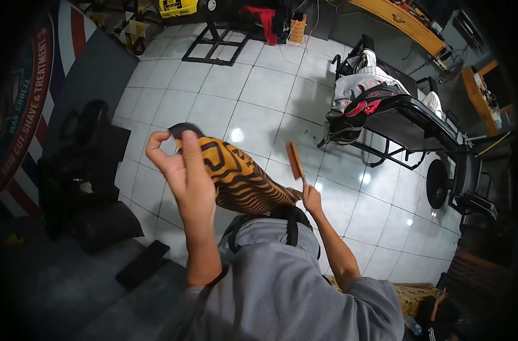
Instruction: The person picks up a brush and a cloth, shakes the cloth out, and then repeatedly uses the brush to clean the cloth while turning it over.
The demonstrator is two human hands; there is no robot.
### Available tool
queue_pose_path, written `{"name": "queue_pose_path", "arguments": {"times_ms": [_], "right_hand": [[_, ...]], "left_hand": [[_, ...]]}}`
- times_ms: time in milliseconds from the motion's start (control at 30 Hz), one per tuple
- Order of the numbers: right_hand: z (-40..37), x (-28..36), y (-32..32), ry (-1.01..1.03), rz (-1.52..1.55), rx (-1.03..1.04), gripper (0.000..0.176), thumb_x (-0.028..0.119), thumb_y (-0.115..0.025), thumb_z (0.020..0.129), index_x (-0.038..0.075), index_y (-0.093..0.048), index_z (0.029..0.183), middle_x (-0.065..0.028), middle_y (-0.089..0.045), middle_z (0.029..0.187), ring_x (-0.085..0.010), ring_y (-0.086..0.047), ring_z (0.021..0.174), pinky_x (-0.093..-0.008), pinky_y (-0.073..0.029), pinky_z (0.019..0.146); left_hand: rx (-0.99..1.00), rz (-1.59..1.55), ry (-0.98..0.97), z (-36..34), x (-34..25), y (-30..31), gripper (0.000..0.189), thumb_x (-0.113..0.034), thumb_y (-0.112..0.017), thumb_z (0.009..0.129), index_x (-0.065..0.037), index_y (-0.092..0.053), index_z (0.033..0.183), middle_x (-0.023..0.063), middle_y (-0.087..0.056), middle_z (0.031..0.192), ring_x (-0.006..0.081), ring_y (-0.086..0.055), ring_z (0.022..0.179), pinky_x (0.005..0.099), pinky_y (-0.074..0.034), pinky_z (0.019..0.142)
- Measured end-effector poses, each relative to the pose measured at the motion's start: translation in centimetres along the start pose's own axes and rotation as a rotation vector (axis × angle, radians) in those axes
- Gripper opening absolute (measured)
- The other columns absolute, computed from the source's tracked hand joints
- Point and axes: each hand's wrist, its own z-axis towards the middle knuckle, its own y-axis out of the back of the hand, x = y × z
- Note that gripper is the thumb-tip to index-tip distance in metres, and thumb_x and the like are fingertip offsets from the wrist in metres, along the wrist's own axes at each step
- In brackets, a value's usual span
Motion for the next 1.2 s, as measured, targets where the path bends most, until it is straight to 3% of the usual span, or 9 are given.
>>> {"name": "queue_pose_path", "arguments": {"times_ms": [167,300,400,533,667,900,933,1067,1200], "right_hand": [[-5.1,20.4,12.3,0.045,1.196,0.361,0.042,0.042,-0.031,0.099,0.008,-0.045,0.077,0.0034,-0.037,0.060,-0.0052,-0.036,0.051,-0.0206,-0.030,0.046],[-8.2,25.2,13.4,0.266,1.023,0.621,0.039,0.040,-0.031,0.099,0.008,-0.046,0.084,0.0029,-0.043,0.075,-0.0064,-0.040,0.063,-0.0210,-0.035,0.055],[-6.3,20.7,6.4,0.472,0.826,0.481,0.037,0.033,-0.031,0.100,0.002,-0.048,0.088,-0.0039,-0.049,0.073,-0.0164,-0.050,0.064,-0.0292,-0.041,0.058],[-2.7,8.0,1.1,0.390,-0.291,0.580,0.044,0.038,-0.035,0.096,0.001,-0.058,0.105,-0.0235,-0.063,0.095,-0.0386,-0.061,0.089,-0.0481,-0.047,0.078],[-3.2,-3.1,-0.1,-0.199,-0.427,0.457,0.059,0.046,-0.028,0.095,0.000,-0.065,0.091,-0.0247,-0.064,0.093,-0.0402,-0.061,0.091,-0.0484,-0.047,0.083],[1.0,-3.2,1.6,-0.213,-0.068,0.140,0.061,0.041,-0.029,0.095,-0.006,-0.062,0.075,-0.0309,-0.060,0.075,-0.0470,-0.059,0.076,-0.0529,-0.045,0.069],[2.7,-4.1,-0.3,-0.128,0.270,-0.022,0.055,0.050,-0.034,0.095,0.004,-0.053,0.071,-0.0036,-0.049,0.052,-0.0170,-0.046,0.040,-0.0326,-0.037,0.040],[-4.3,19.4,12.9,0.033,1.055,0.253,0.043,0.047,-0.031,0.097,0.011,-0.041,0.075,0.0064,-0.031,0.055,-0.0052,-0.027,0.041,-0.0225,-0.022,0.037],[-8.6,25.6,13.4,0.455,0.821,0.220,0.036,0.031,-0.030,0.099,0.002,-0.049,0.088,-0.0049,-0.049,0.068,-0.0158,-0.045,0.059,-0.0296,-0.036,0.054]], "left_hand": [[0.204,0.412,-0.183,0.8,2.3,-0.7,0.010,-0.011,-0.042,0.097,-0.004,-0.048,0.101,0.0008,-0.051,0.080,0.0060,-0.043,0.064,0.0209,-0.039,0.059],[0.334,0.375,0.069,-0.3,0.9,-2.3,0.015,-0.011,-0.041,0.097,-0.003,-0.054,0.096,0.0010,-0.054,0.081,0.0059,-0.048,0.071,0.0217,-0.042,0.066],[0.266,0.322,-0.036,0.8,0.7,-2.0,0.018,-0.011,-0.042,0.097,0.000,-0.056,0.099,0.0021,-0.058,0.084,0.0065,-0.052,0.072,0.0204,-0.043,0.065],[0.141,0.043,0.007,1.8,-1.9,-1.2,0.021,-0.012,-0.043,0.097,0.002,-0.057,0.105,0.0040,-0.060,0.089,0.0063,-0.056,0.077,0.0192,-0.047,0.068],[0.075,-0.111,-0.020,2.1,-2.5,0.2,0.024,-0.015,-0.044,0.097,0.002,-0.054,0.111,0.0082,-0.061,0.096,0.0121,-0.061,0.084,0.0244,-0.053,0.074],[0.215,-0.103,0.222,1.7,-1.7,0.4,0.029,-0.013,-0.047,0.096,0.003,-0.053,0.119,0.0063,-0.060,0.094,0.0089,-0.059,0.082,0.0221,-0.049,0.069],[0.238,-0.072,0.235,1.7,-1.3,0.2,0.028,-0.012,-0.046,0.096,0.003,-0.054,0.118,0.0049,-0.059,0.092,0.0086,-0.058,0.080,0.0227,-0.051,0.068],[0.274,0.019,0.285,1.5,-0.1,-1.1,0.028,-0.013,-0.044,0.097,0.002,-0.055,0.117,0.0035,-0.058,0.092,0.0087,-0.059,0.080,0.0224,-0.054,0.065],[0.250,0.070,0.226,0.8,0.0,-2.5,0.029,-0.011,-0.046,0.095,0.006,-0.053,0.118,0.0068,-0.060,0.095,0.0100,-0.061,0.079,0.0182,-0.054,0.063]]}}
